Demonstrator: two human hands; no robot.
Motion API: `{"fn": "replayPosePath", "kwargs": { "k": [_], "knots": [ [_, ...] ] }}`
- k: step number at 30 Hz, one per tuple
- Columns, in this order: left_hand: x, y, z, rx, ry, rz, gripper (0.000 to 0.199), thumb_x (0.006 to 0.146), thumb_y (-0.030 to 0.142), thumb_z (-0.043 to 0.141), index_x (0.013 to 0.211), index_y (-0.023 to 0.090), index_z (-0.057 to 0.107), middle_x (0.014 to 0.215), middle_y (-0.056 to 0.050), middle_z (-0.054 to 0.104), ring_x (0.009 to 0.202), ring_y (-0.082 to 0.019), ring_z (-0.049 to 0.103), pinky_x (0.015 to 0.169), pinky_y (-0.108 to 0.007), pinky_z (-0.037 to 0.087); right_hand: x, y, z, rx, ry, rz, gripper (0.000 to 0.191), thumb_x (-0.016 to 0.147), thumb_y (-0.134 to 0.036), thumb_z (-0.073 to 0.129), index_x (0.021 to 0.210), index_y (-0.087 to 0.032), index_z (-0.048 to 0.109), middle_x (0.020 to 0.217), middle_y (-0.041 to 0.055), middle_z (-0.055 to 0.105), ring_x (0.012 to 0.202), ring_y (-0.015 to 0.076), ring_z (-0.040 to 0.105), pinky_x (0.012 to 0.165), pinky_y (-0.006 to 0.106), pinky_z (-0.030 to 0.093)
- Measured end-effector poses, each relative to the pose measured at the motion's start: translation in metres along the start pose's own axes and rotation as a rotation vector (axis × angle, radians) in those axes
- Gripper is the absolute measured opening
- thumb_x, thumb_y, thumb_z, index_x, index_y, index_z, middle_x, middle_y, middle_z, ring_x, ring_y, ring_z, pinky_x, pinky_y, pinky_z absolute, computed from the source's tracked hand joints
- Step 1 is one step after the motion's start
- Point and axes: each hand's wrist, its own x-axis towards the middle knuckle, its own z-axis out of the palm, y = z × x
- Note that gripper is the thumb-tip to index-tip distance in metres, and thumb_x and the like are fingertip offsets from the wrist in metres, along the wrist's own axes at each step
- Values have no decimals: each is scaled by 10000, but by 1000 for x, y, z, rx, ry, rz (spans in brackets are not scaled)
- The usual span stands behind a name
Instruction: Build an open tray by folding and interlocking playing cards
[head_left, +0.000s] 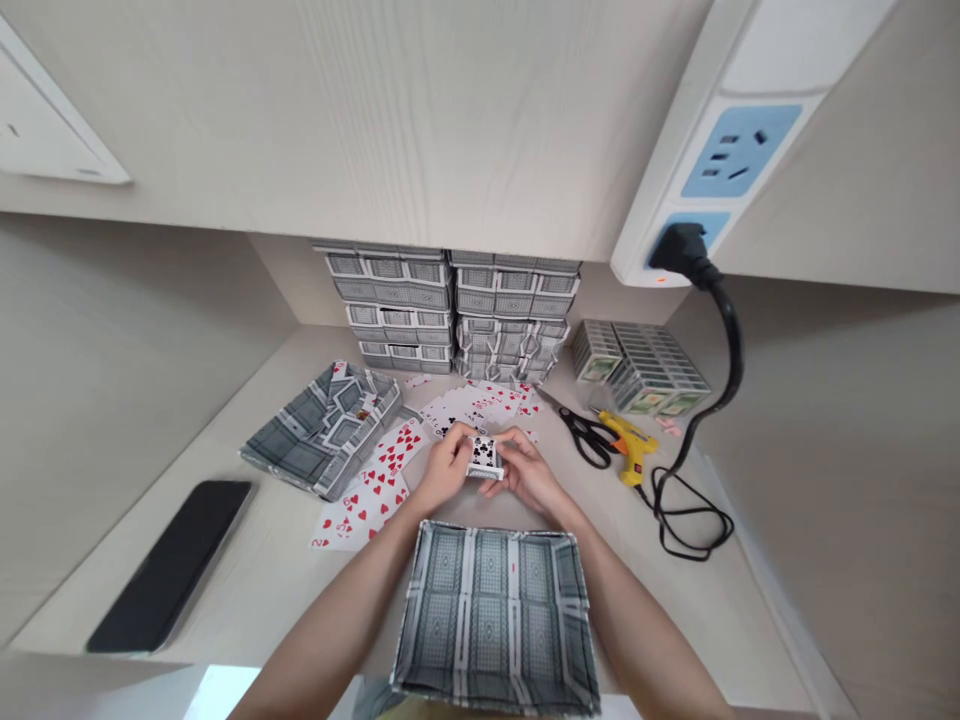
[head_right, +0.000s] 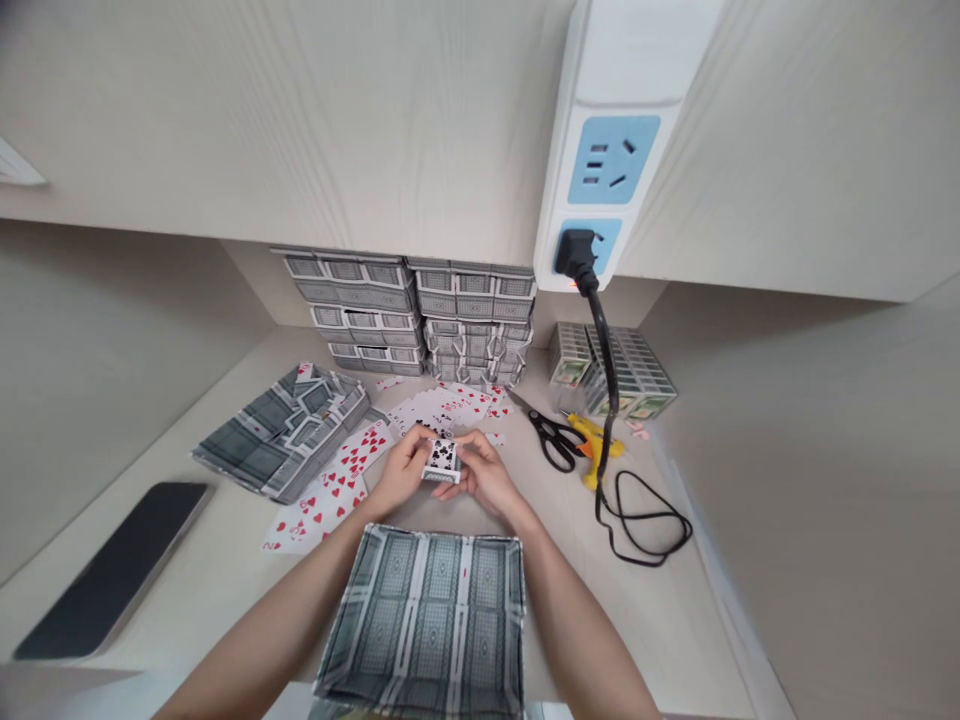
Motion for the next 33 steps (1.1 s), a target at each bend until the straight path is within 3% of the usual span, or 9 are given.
{"fn": "replayPosePath", "kwargs": {
  "k": [9, 15, 19, 23, 29, 33],
  "knots": [
    [0, -1, 2, 35, 4, 30, 130, 773, 193, 363, 754, 181, 491, 605, 42, 486, 556, -93, 444, 543, -197, 355, 0, -1, -2, 8, 26, 42, 176, 774, -288, 480, 908, -223, 385, 647, -38, 589, 437, 134, 591, 405, 274, 500],
    [0, 2, 0, -96, 9, 11, 144, 773, 196, 370, 757, 167, 510, 639, 23, 525, 566, -88, 480, 523, -187, 388, -1, -9, -2, 131, -102, 191, 299, 833, -413, 312, 1030, -208, 403, 677, 5, 608, 534, 176, 624, 434, 309, 507],
    [-2, 4, 1, -202, -60, -34, 144, 789, 244, 382, 760, 166, 501, 577, 32, 513, 451, -75, 470, 420, -178, 365, 0, -7, -1, 147, -150, 289, 448, 842, -541, 229, 976, -177, 451, 614, 13, 603, 533, 170, 619, 423, 284, 504],
    [-5, 5, 3, -263, -118, -64, 138, 792, 268, 401, 751, 168, 487, 528, 50, 494, 358, -58, 435, 356, -170, 327, 0, -5, -5, 90, -215, 356, 388, 871, -435, 294, 896, -108, 501, 670, 86, 640, 556, 163, 625, 413, 231, 494],
    [-4, 3, 2, -242, -129, 23, 129, 784, 235, 412, 737, 161, 506, 512, 53, 468, 416, -65, 459, 411, -168, 344, -2, -7, -8, 34, -232, 270, 305, 844, -371, 430, 919, -88, 516, 710, 90, 650, 530, 166, 636, 382, 201, 482],
    [0, 4, -5, -159, -70, 82, 178, 765, 212, 413, 799, 153, 577, 639, 14, 543, 561, -88, 488, 518, -189, 375, -2, -4, -6, 14, -181, 172, 299, 819, -375, 486, 963, -114, 507, 685, 47, 636, 549, 179, 646, 411, 235, 508]
  ]
}}
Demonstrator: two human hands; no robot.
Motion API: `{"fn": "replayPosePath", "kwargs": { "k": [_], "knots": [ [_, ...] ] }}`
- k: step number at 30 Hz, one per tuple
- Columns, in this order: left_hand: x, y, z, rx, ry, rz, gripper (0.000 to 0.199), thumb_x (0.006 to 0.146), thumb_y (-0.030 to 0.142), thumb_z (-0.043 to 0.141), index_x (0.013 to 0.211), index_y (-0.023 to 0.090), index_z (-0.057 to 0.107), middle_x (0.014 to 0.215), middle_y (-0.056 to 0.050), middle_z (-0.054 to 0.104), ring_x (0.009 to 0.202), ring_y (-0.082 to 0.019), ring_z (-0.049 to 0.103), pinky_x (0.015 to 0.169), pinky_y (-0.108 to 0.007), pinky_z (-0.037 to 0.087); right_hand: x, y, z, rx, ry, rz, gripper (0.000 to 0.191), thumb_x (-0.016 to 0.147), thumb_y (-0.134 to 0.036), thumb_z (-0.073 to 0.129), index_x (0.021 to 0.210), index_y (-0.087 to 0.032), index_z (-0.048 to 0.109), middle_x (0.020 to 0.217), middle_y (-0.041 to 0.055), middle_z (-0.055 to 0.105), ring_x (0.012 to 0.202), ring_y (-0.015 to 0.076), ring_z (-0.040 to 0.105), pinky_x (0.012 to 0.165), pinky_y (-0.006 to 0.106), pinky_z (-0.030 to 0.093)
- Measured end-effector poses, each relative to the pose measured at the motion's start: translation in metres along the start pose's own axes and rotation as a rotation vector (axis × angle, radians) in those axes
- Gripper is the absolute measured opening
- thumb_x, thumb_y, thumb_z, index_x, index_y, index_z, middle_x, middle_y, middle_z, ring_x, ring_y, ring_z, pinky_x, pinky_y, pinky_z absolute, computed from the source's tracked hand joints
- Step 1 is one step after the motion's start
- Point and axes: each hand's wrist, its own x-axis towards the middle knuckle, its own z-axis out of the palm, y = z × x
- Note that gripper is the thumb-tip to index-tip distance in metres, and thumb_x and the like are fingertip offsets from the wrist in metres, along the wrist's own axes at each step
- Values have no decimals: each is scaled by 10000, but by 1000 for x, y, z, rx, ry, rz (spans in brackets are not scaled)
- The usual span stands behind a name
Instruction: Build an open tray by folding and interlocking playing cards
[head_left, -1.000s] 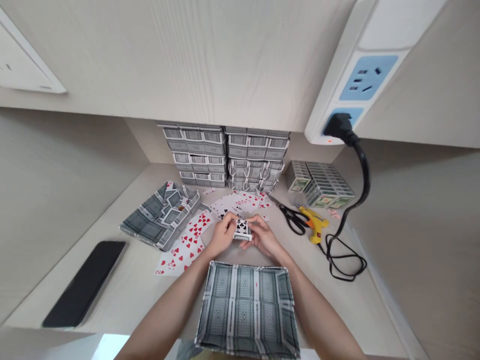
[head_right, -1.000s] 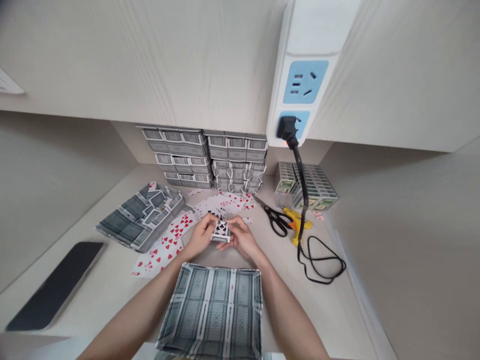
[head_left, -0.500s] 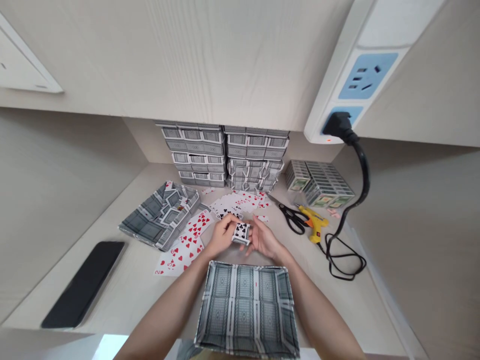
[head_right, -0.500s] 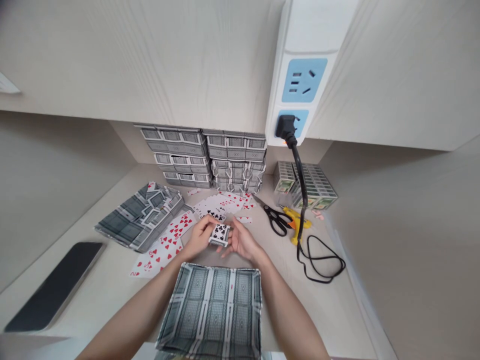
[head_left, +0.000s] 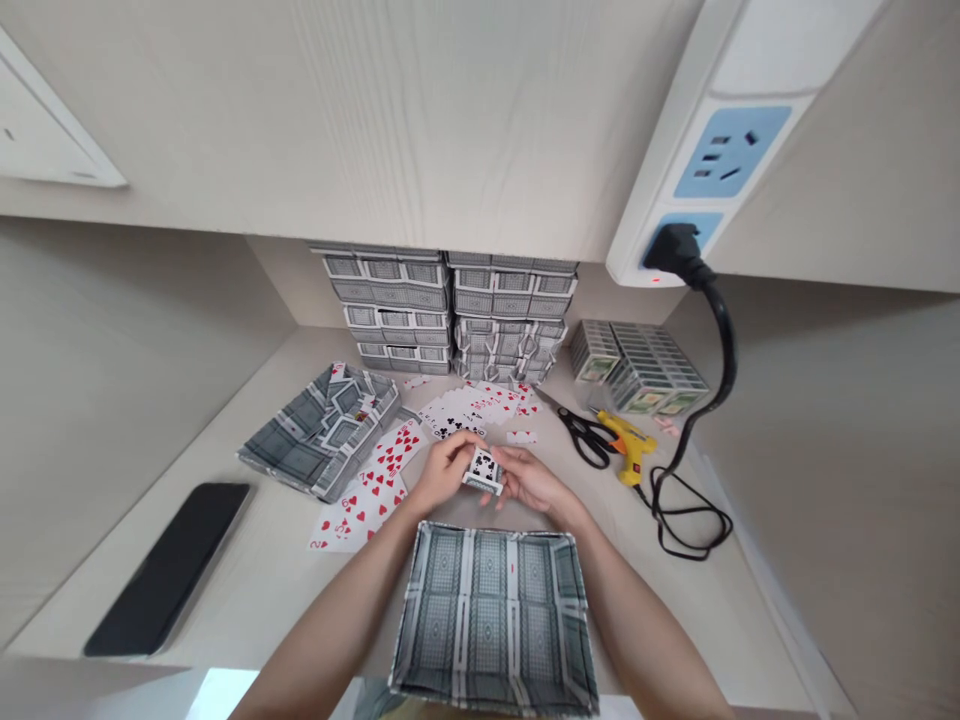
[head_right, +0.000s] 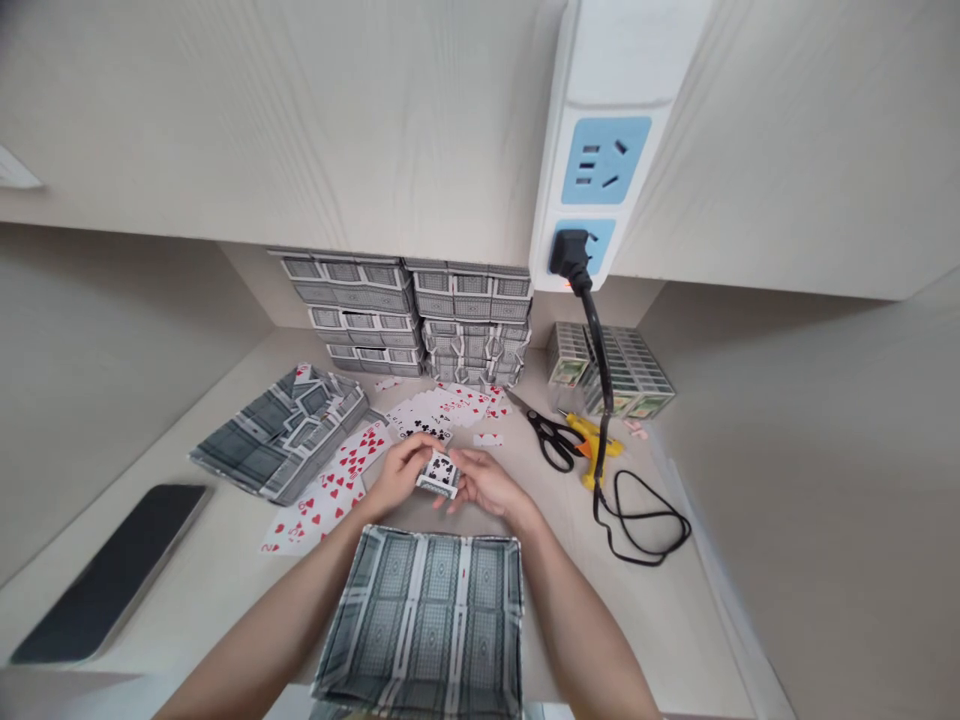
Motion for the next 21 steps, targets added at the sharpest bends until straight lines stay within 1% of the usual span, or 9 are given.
{"fn": "replayPosePath", "kwargs": {
  "k": [2, 4, 5, 7, 10, 15, 19, 21],
  "knots": [
    [1, 1, -2, -11, -4, -18, 228, 781, 257, 407, 863, 151, 592, 717, -5, 582, 619, -105, 511, 560, -204, 391, 2, 2, 1, -31, 24, -37, 331, 813, -397, 487, 997, -123, 500, 688, 45, 636, 575, 181, 650, 456, 268, 528],
    [2, 1, -2, 6, -26, -40, 265, 791, 323, 416, 823, 140, 605, 753, -19, 602, 667, -121, 527, 600, -216, 402, 4, 5, 2, -70, 60, -68, 362, 803, -418, 492, 1015, -125, 501, 708, 55, 641, 611, 185, 653, 506, 306, 541],
    [3, 1, -1, 35, -32, -58, 288, 789, 357, 425, 771, 133, 606, 734, -18, 603, 663, -123, 527, 600, -216, 401, 4, 6, 3, -92, 83, -82, 372, 796, -425, 496, 1013, -122, 508, 718, 61, 643, 628, 188, 654, 526, 322, 545],
    [3, 0, 2, 109, -33, -110, 333, 775, 413, 447, 674, 127, 585, 624, 3, 574, 587, -111, 500, 547, -204, 381, 5, 8, 6, -142, 128, -104, 383, 783, -436, 505, 990, -115, 529, 717, 65, 644, 646, 191, 653, 542, 338, 548],
    [4, -2, 6, 175, -37, -165, 367, 763, 455, 457, 605, 135, 542, 497, 36, 503, 494, -88, 442, 475, -186, 338, 5, 9, 9, -233, 171, -123, 384, 775, -447, 504, 953, -112, 558, 700, 61, 640, 633, 186, 649, 515, 329, 550],
    [4, -2, 8, 139, -67, -172, 394, 761, 476, 444, 570, 139, 512, 474, 41, 488, 463, -78, 420, 449, -178, 324, 1, 5, 11, -315, 162, -137, 404, 776, -459, 489, 966, -114, 576, 710, 61, 639, 618, 178, 646, 505, 316, 554],
    [3, -2, 10, 105, -29, -186, 413, 768, 484, 418, 555, 140, 501, 463, 38, 487, 449, -79, 423, 440, -182, 326, 0, 5, 11, -328, 124, -128, 449, 759, -463, 507, 1049, -124, 558, 740, 67, 645, 633, 185, 649, 539, 335, 554],
    [2, -2, 11, 123, 4, -201, 431, 762, 497, 415, 528, 142, 490, 445, 35, 485, 438, -82, 424, 431, -186, 323, -1, 5, 11, -325, 118, -120, 450, 755, -458, 518, 1058, -127, 558, 733, 65, 649, 628, 186, 649, 546, 339, 552]
  ]
}}
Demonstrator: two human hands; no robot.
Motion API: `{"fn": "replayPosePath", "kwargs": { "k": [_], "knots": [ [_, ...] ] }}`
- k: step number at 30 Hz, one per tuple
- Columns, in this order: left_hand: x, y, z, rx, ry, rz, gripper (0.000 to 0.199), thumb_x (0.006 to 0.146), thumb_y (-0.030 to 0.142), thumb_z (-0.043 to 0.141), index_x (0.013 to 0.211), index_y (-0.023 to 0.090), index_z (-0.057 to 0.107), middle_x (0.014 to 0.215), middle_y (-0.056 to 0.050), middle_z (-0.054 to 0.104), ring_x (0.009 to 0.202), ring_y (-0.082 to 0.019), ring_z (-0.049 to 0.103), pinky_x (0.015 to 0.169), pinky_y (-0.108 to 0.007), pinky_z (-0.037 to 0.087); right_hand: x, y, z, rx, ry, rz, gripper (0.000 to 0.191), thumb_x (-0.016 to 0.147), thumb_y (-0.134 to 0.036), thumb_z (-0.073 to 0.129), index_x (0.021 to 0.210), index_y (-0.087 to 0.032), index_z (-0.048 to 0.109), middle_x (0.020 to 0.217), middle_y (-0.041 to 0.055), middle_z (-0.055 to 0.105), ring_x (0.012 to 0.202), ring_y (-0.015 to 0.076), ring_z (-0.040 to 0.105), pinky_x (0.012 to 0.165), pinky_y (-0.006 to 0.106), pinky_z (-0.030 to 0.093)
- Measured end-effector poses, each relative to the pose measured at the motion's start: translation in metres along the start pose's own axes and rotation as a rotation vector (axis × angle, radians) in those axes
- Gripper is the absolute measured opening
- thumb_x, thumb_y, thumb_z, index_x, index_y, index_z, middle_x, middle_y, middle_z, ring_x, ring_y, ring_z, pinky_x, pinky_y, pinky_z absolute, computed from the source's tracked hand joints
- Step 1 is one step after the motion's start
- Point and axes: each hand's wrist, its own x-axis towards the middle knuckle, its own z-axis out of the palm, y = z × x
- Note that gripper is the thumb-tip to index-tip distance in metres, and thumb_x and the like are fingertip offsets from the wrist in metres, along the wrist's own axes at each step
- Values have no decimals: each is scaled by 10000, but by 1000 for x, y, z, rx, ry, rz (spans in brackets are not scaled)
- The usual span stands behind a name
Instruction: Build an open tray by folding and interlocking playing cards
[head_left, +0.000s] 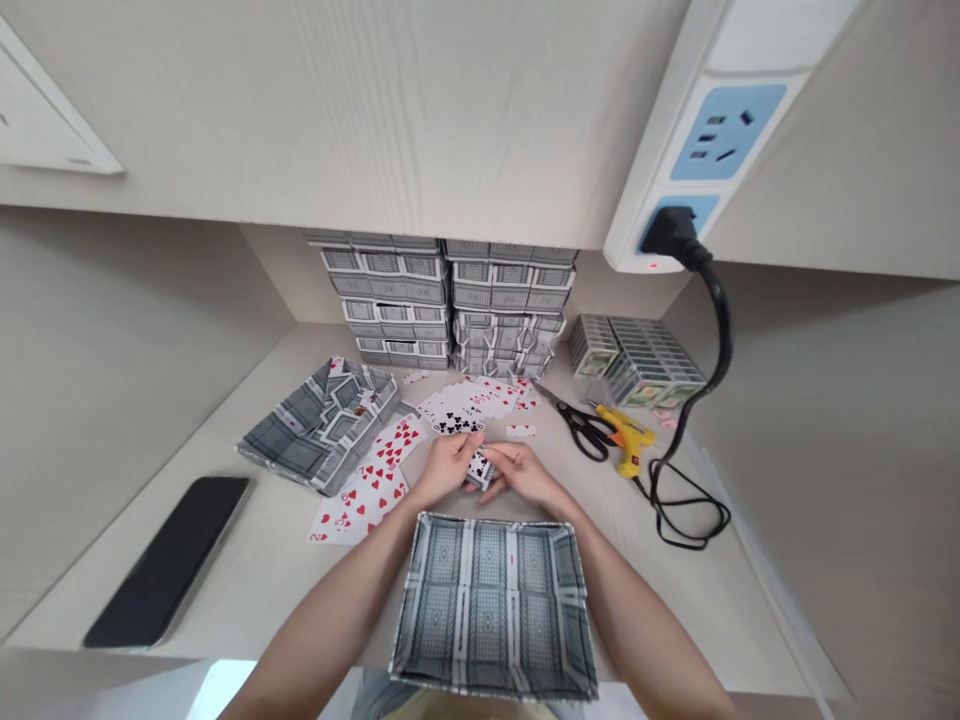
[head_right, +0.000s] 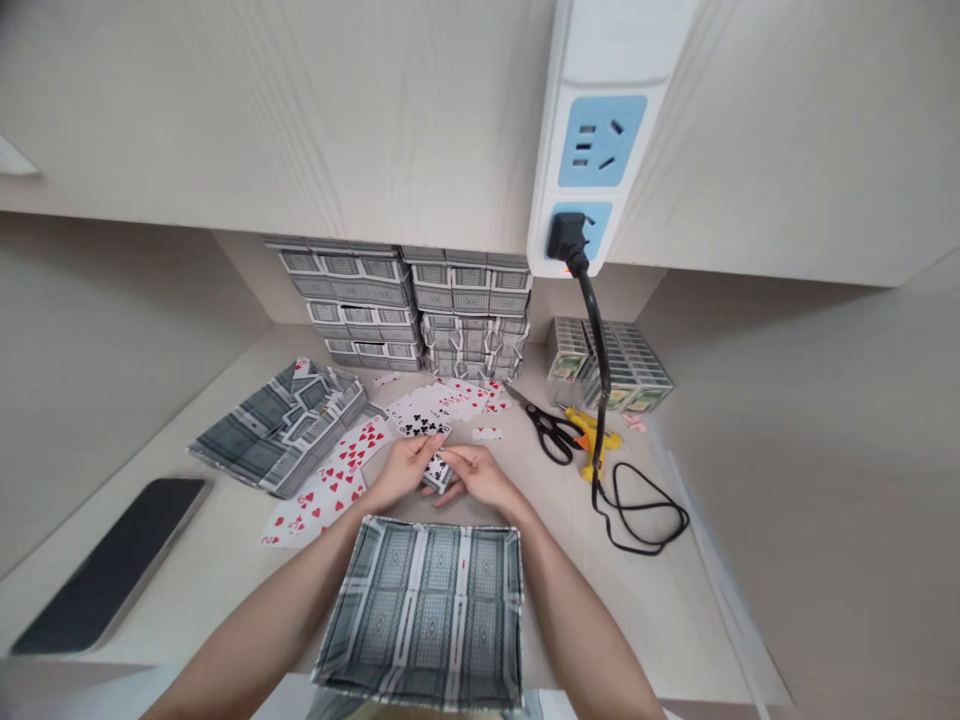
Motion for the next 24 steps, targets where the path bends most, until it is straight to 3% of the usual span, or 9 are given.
{"fn": "replayPosePath", "kwargs": {
  "k": [5, 9, 12, 18, 24],
  "knots": [
    [-3, 1, 3, 3, 41, -49, 454, 744, 525, 419, 510, 144, 492, 427, 30, 492, 407, -85, 428, 396, -188, 308, -2, 1, -1, 13, -9, 7, 414, 741, -445, 541, 979, -110, 587, 696, 65, 653, 642, 199, 649, 556, 352, 548],
    [-4, 4, 3, -117, -23, -126, 464, 729, 550, 431, 523, 139, 496, 428, 27, 498, 372, -83, 425, 361, -188, 297, -2, 2, -4, 24, -2, 2, 366, 724, -434, 567, 899, -116, 603, 700, 56, 649, 637, 205, 648, 541, 358, 548],
    [-2, 5, 1, -188, -33, -142, 475, 722, 560, 441, 524, 133, 508, 419, 29, 488, 366, -78, 413, 361, -190, 300, 0, 2, -4, 32, 12, 10, 398, 723, -446, 563, 958, -126, 587, 720, 54, 649, 635, 195, 646, 525, 334, 547],
    [4, -2, 1, -199, 34, -46, 448, 771, 509, 410, 799, 119, 630, 655, -22, 634, 548, -117, 538, 506, -213, 422, 7, 2, -2, -10, 96, -19, 537, 653, -369, 653, 1116, -161, 478, 726, 15, 643, 578, 174, 639, 484, 288, 533],
    [4, -6, -3, -135, 53, 125, 420, 726, 365, 551, 1090, 158, 527, 885, -52, 643, 788, -149, 601, 712, -263, 480, 12, 6, -8, -66, 233, -90, 316, 653, -387, 639, 820, -135, 546, 579, -16, 614, 457, 114, 582, 417, 217, 479]
  ]
}}
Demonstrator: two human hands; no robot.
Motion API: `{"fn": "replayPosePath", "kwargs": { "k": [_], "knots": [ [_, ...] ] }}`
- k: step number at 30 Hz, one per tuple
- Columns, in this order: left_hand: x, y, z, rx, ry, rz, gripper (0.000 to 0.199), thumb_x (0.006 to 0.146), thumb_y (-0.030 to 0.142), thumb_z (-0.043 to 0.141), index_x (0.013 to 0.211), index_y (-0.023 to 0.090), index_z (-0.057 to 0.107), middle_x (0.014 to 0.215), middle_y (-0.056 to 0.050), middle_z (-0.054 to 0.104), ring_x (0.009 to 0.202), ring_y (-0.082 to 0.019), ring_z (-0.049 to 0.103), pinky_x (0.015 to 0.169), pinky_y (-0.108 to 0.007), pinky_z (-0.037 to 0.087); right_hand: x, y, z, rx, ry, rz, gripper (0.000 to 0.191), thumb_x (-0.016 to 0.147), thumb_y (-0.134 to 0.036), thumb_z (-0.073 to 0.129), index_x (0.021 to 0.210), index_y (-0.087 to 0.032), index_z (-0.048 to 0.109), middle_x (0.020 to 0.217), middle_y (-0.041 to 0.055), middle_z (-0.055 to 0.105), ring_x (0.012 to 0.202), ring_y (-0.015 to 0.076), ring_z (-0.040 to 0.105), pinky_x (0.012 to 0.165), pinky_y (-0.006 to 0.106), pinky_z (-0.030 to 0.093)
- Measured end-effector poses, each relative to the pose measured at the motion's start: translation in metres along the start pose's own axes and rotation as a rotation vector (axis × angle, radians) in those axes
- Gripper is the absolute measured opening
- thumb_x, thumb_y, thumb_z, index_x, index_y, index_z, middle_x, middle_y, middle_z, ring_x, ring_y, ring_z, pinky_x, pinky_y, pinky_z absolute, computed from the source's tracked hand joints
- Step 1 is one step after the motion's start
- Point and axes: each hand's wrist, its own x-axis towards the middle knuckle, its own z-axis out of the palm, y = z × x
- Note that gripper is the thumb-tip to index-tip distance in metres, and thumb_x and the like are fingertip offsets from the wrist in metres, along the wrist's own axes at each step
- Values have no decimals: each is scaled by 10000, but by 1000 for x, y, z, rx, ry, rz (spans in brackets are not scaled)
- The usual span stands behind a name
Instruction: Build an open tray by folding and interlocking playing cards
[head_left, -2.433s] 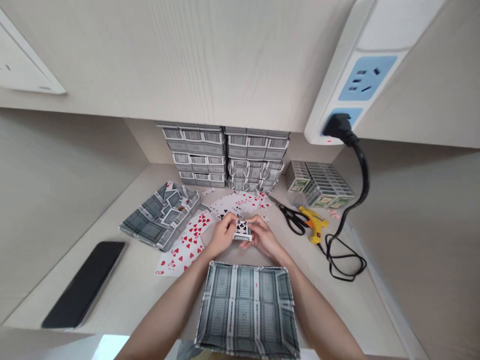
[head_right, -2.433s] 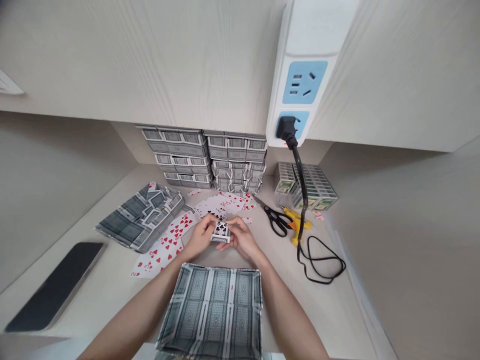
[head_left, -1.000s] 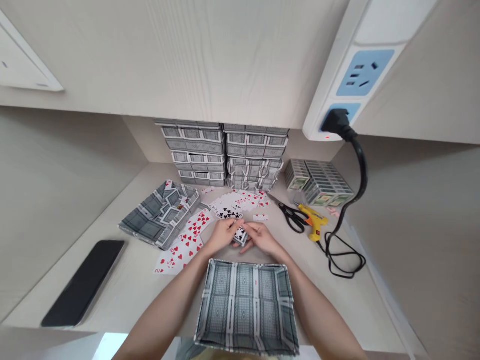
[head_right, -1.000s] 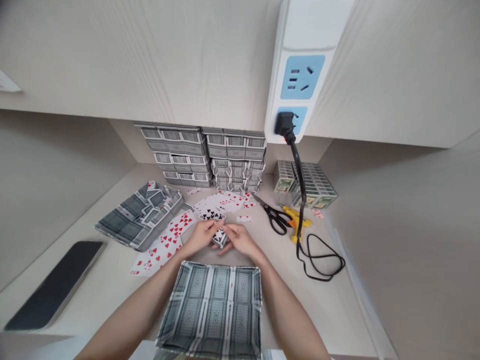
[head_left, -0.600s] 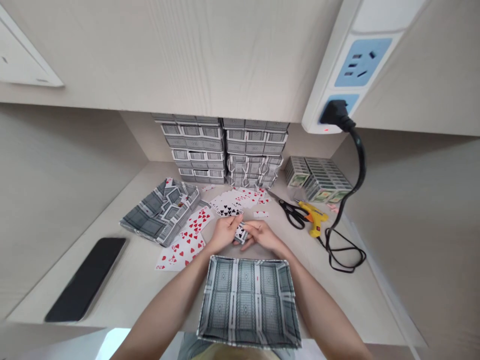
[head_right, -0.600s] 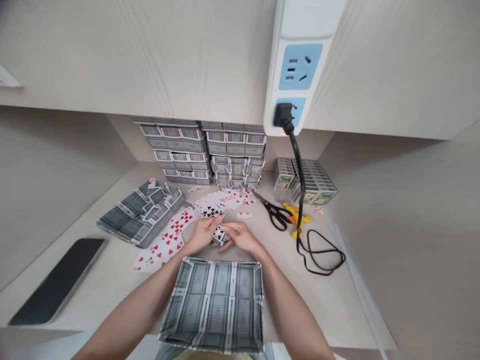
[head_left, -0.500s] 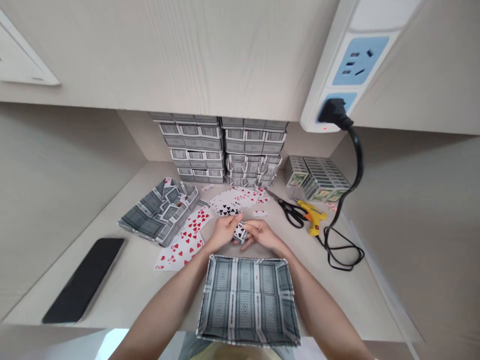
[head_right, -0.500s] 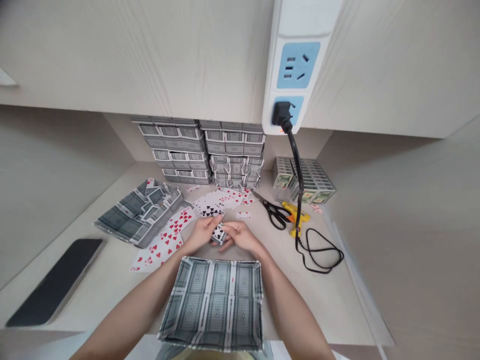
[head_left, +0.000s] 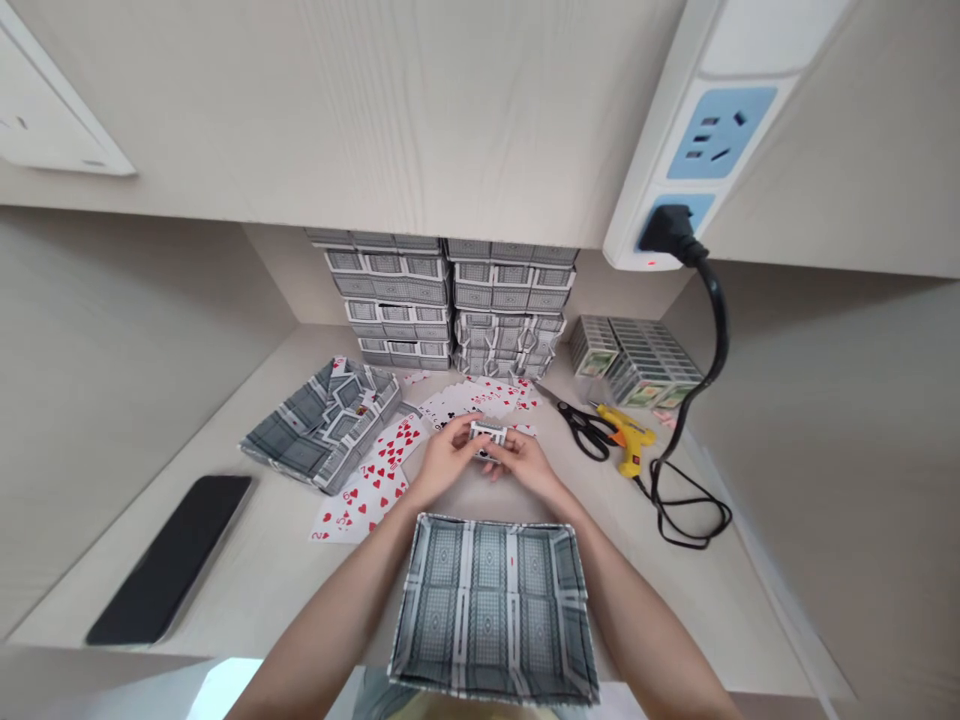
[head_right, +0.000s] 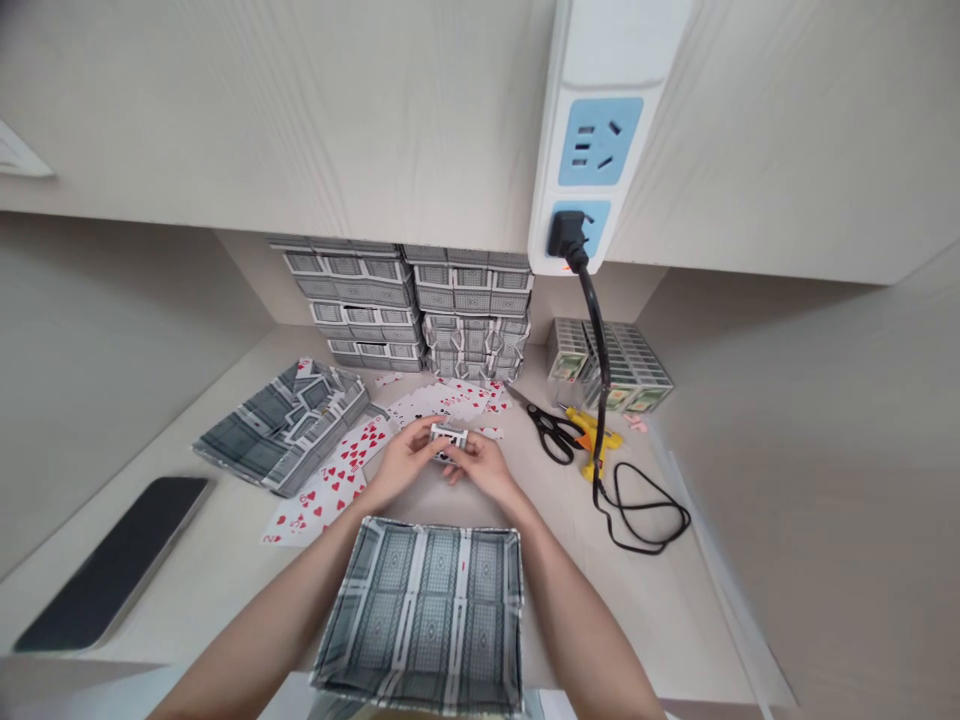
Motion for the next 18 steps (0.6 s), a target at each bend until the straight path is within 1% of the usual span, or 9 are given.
{"fn": "replayPosePath", "kwargs": {
  "k": [2, 4, 7, 9, 12, 15, 18],
  "knots": [
    [0, -1, -3, 10, 3, 12, 446, 726, 328, 559, 1134, 165, 484, 880, -53, 645, 783, -146, 615, 718, -270, 491, 1, 2, -2, -11, -1, 4, 315, 668, -404, 620, 817, -139, 540, 577, -14, 619, 453, 114, 583, 428, 226, 482],
    [0, -2, -5, 65, 4, 21, 401, 742, 306, 538, 1118, 169, 500, 899, -60, 649, 801, -147, 621, 738, -274, 493, 2, 5, -3, -25, -13, 13, 327, 685, -419, 599, 839, -140, 526, 573, -10, 623, 471, 124, 596, 453, 241, 491],
    [-2, -1, -5, 229, -10, 51, 361, 766, 298, 501, 1109, 188, 530, 919, -55, 656, 819, -148, 620, 762, -270, 484, 1, 7, -4, -12, -30, 11, 332, 699, -422, 582, 866, -147, 500, 601, -1, 631, 521, 138, 616, 492, 261, 502],
    [-4, 1, -5, 335, -34, 71, 389, 780, 290, 475, 1159, 206, 503, 866, -36, 667, 760, -138, 622, 731, -257, 485, 0, 6, -4, 3, -63, 14, 309, 709, -406, 573, 870, -154, 494, 614, -3, 630, 529, 140, 616, 518, 279, 507],
    [-7, 7, -5, 461, -94, 104, 383, 781, 239, 447, 1158, 223, 513, 825, -13, 669, 641, -114, 598, 667, -231, 475, -3, 1, -3, -5, -126, 31, 234, 730, -352, 546, 850, -154, 507, 583, -16, 618, 506, 136, 603, 556, 304, 508],
    [-9, 11, -5, 537, -118, 135, 356, 759, 189, 442, 1091, 217, 568, 841, -9, 668, 630, -107, 583, 670, -222, 459, -6, -3, -2, -5, -158, 39, 182, 723, -265, 522, 865, -151, 532, 591, -15, 622, 523, 139, 601, 580, 308, 503],
    [-10, 13, -4, 539, -114, 132, 374, 755, 151, 421, 1096, 209, 564, 817, -5, 668, 631, -106, 578, 669, -220, 453, -8, -6, -3, 58, -162, 53, 274, 686, -201, 514, 956, -164, 534, 675, 5, 647, 606, 163, 614, 585, 307, 497]
  ]
}}
